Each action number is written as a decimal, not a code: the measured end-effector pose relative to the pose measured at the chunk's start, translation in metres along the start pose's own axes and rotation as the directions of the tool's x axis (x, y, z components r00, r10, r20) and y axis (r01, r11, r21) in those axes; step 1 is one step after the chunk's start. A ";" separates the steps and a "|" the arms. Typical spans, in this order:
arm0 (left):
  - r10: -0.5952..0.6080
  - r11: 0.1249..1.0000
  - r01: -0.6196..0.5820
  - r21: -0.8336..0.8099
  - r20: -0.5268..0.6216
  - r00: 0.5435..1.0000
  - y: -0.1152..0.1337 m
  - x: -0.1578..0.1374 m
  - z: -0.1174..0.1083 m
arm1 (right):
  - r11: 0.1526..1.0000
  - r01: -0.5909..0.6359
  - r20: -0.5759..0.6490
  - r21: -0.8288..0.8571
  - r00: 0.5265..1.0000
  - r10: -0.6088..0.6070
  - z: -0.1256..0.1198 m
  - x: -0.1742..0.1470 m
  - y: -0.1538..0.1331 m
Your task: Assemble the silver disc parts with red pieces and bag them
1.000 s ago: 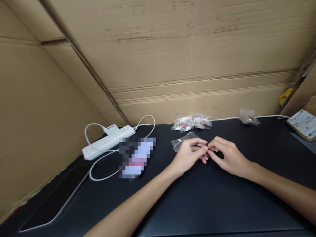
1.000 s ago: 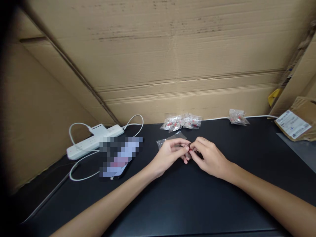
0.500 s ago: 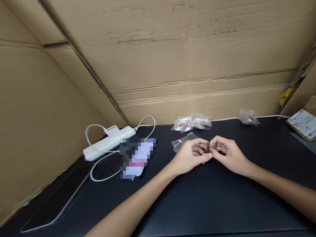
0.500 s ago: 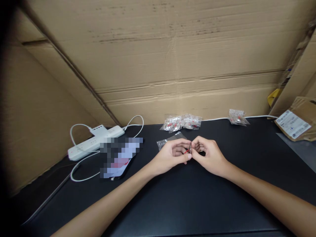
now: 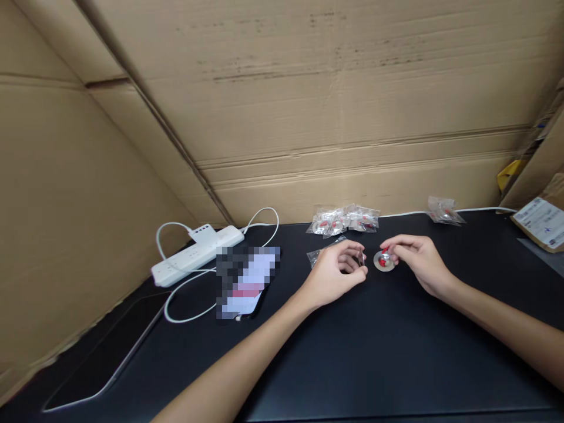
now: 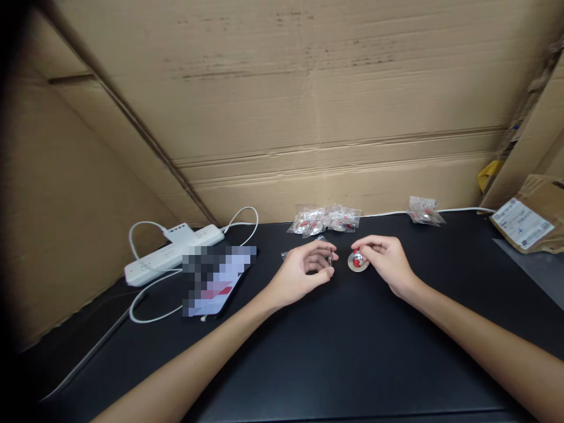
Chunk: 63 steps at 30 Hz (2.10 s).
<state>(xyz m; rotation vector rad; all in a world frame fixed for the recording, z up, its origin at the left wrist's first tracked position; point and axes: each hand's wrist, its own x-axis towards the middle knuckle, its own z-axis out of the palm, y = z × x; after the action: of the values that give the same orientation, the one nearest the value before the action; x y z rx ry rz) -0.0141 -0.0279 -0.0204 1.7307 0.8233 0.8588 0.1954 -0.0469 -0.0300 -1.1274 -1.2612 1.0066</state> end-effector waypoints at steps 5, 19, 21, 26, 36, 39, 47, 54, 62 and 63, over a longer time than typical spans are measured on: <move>0.029 0.998 -0.028 -0.062 0.012 1.000 0.000 -0.001 0.002 | 0.997 -0.042 0.027 0.064 0.999 0.040 0.003 -0.003 -0.005; 0.045 0.999 -0.044 -0.022 0.020 0.999 -0.005 -0.001 0.005 | 0.968 -0.136 0.121 0.209 0.986 0.112 0.007 -0.006 -0.005; 0.046 0.999 -0.046 -0.022 0.027 0.999 -0.005 -0.001 0.005 | 0.971 -0.127 0.137 0.205 0.986 0.100 0.007 -0.007 -0.006; 0.048 0.998 -0.047 -0.031 0.035 0.998 -0.008 -0.001 0.004 | 0.969 -0.146 0.180 0.197 0.977 0.110 0.011 -0.008 -0.011; 0.056 0.998 -0.056 -0.037 0.014 0.998 -0.007 -0.001 0.006 | 0.982 -0.126 0.182 0.138 0.978 0.100 0.011 -0.009 -0.010; 0.060 0.997 -0.059 -0.042 0.019 0.998 -0.007 -0.001 0.006 | 0.983 -0.126 0.211 0.133 0.973 0.096 0.010 -0.009 -0.007; 0.068 0.997 -0.067 -0.044 0.013 0.998 -0.006 -0.003 0.007 | 0.999 -0.038 0.202 0.008 0.979 0.035 0.011 -0.010 -0.005; 0.115 0.991 -0.111 -0.074 0.051 0.992 -0.002 -0.006 0.012 | 0.993 0.109 0.223 -0.050 0.970 -0.096 0.016 -0.016 -0.004; 0.151 0.988 -0.149 -0.038 0.053 0.987 0.002 -0.008 0.013 | 0.981 0.167 0.238 -0.094 0.961 -0.141 0.015 -0.017 -0.006; 0.156 0.987 -0.154 -0.039 0.050 0.986 0.003 -0.008 0.013 | 0.982 0.167 0.234 -0.090 0.962 -0.142 0.014 -0.017 -0.006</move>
<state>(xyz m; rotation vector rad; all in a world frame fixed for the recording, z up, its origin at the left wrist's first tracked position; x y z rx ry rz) -0.0073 -0.0417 -0.0227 1.7964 0.6412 0.9216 0.1798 -0.0635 -0.0271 -0.9987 -1.5788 0.9779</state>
